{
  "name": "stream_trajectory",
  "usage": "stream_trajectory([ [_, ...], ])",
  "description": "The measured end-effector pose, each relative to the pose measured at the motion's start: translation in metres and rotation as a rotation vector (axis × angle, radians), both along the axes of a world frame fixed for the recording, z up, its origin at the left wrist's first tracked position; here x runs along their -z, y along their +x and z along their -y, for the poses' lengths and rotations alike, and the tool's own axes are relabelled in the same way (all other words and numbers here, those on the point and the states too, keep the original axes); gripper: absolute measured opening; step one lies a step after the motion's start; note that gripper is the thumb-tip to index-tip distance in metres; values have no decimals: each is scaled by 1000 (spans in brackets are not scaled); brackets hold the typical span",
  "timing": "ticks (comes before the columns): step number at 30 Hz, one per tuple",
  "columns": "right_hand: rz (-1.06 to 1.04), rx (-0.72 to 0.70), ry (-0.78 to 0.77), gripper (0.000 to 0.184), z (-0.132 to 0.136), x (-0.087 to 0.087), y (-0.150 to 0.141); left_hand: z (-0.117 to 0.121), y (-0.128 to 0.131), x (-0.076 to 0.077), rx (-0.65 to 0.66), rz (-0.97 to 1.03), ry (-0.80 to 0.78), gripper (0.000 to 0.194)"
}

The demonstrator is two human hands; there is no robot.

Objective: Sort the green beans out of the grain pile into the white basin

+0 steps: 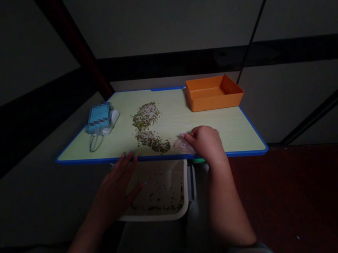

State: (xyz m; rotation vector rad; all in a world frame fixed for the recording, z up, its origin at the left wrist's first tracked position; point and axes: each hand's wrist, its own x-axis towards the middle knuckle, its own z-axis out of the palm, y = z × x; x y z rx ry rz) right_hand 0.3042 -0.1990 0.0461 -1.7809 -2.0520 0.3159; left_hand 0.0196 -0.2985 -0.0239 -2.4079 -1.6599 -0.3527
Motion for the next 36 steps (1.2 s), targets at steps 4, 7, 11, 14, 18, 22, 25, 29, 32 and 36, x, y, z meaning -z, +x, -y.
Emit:
stream_trajectory([
  [4, 58, 40, -25, 43, -1, -2, 2, 0, -1, 1, 5, -9, 7, 78],
  [7, 68, 75, -18, 43, -2, 0, 4, 0, -1, 1, 2, -10, 12, 78],
  [11, 52, 99, -14, 43, -3, 2, 3, 0, 0, 0, 9, -11, 15, 78],
  [14, 15, 80, -22, 43, -4, 3, 1, 0, -1, 0, 10, -14, 9, 77],
  [18, -40, 57, -8, 40, -3, 4, 1, 0, -1, 0, 10, -5, 14, 77],
  [22, -101, -15, 20, 41, -3, 7, 4, 0, 0, 0, 9, -3, 5, 77],
  [25, -142, -33, 27, 42, -3, 8, 7, -1, 0, 1, 0, -1, -4, 78],
  [29, -116, -4, 37, 41, -2, 7, 7, 0, 0, 1, -3, 1, 0, 77],
  [32, -109, -15, 33, 41, -3, 7, 4, 0, 0, 1, 3, -4, 1, 78],
  [36, -94, -33, 40, 40, -3, 7, 0, 0, -1, 1, 11, -1, 8, 78],
])
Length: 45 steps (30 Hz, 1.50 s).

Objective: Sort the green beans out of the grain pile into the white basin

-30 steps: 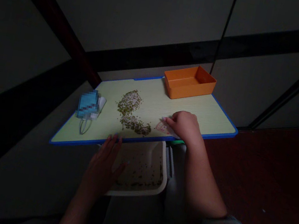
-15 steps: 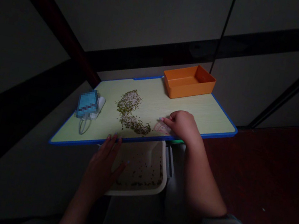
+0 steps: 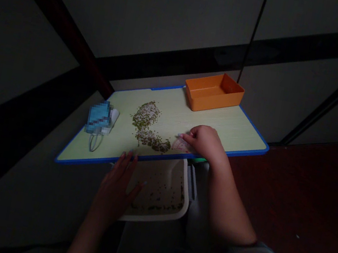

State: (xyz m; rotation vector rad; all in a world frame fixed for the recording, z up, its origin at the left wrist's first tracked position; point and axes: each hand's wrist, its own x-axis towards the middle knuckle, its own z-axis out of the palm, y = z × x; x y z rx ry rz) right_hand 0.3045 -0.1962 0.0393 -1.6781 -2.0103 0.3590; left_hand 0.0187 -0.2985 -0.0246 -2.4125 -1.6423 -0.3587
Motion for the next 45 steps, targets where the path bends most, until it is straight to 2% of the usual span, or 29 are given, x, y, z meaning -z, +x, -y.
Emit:
stream_trajectory([
  [6, 13, 34, 15, 41, 3, -3, 3, 0, 0, 0, 4, 7, 0, 78],
  [11, 13, -21, -3, 40, 5, -5, 2, 0, -1, 1, -1, 3, 0, 78],
  [14, 56, 10, -6, 39, 5, -6, -1, 0, -1, 1, -5, -2, -6, 78],
  [28, 126, 44, -19, 42, 2, -5, -7, 1, 1, -1, -22, 1, -23, 77],
  [45, 101, 56, -12, 40, -2, -2, -11, 1, 1, 0, -16, -1, -16, 78],
])
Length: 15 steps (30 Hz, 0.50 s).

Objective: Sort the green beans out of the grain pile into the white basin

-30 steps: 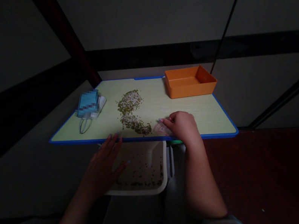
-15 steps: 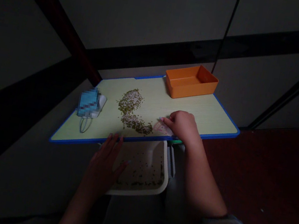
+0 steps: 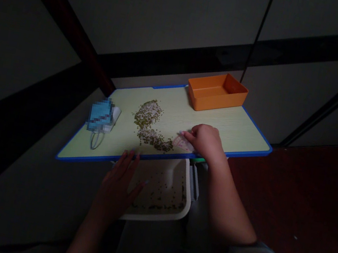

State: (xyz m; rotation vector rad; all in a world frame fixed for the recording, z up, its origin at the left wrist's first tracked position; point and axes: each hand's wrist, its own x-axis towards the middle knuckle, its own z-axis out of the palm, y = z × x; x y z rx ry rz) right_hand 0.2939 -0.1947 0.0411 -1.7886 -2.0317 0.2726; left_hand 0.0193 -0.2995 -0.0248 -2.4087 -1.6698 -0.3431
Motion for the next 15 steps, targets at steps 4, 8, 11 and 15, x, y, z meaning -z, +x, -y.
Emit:
stream_trajectory([
  [4, -4, -10, -3, 42, -1, 0, -3, 1, 0, 0, -3, 16, -11, 78],
  [8, 21, 17, -1, 41, -2, 0, -4, 0, 0, 0, 11, 16, 1, 78],
  [11, 36, 34, -5, 43, -2, -1, -3, 0, 0, -1, 13, 14, 8, 78],
  [15, 62, 63, 0, 44, -3, 0, -2, 0, 0, 0, 7, 20, 6, 77],
])
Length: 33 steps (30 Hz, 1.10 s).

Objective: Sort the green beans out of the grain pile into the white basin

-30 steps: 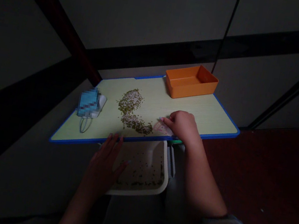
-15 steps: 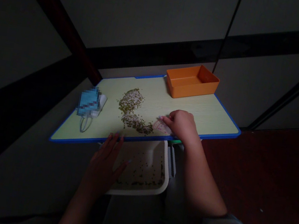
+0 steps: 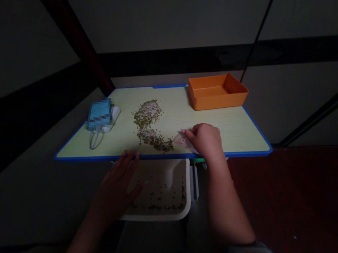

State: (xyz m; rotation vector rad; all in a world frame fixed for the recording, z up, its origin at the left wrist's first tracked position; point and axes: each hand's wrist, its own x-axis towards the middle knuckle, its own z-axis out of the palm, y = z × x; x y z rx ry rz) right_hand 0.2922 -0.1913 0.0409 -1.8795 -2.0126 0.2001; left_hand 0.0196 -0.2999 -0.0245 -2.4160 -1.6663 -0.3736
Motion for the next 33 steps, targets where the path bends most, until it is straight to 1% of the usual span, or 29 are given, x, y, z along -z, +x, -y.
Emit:
stream_trajectory([
  [6, -12, 26, 8, 45, -3, 2, -1, -1, 0, 1, 9, 0, 9, 77],
  [12, -10, 9, 23, 43, -7, 2, -4, 0, -1, 0, -6, -11, -16, 78],
  [18, -42, -7, 3, 44, -5, 0, -2, -1, -2, 2, 23, -8, 4, 79],
  [23, -24, -24, 7, 45, -6, 0, -6, 0, 0, 0, -2, -1, 1, 76],
  [29, 34, 6, 5, 46, -6, 0, -12, -1, 0, 1, 7, -12, 1, 77],
  [33, 32, 49, 7, 46, -7, 2, -11, -1, -1, 1, 6, -20, 2, 76],
])
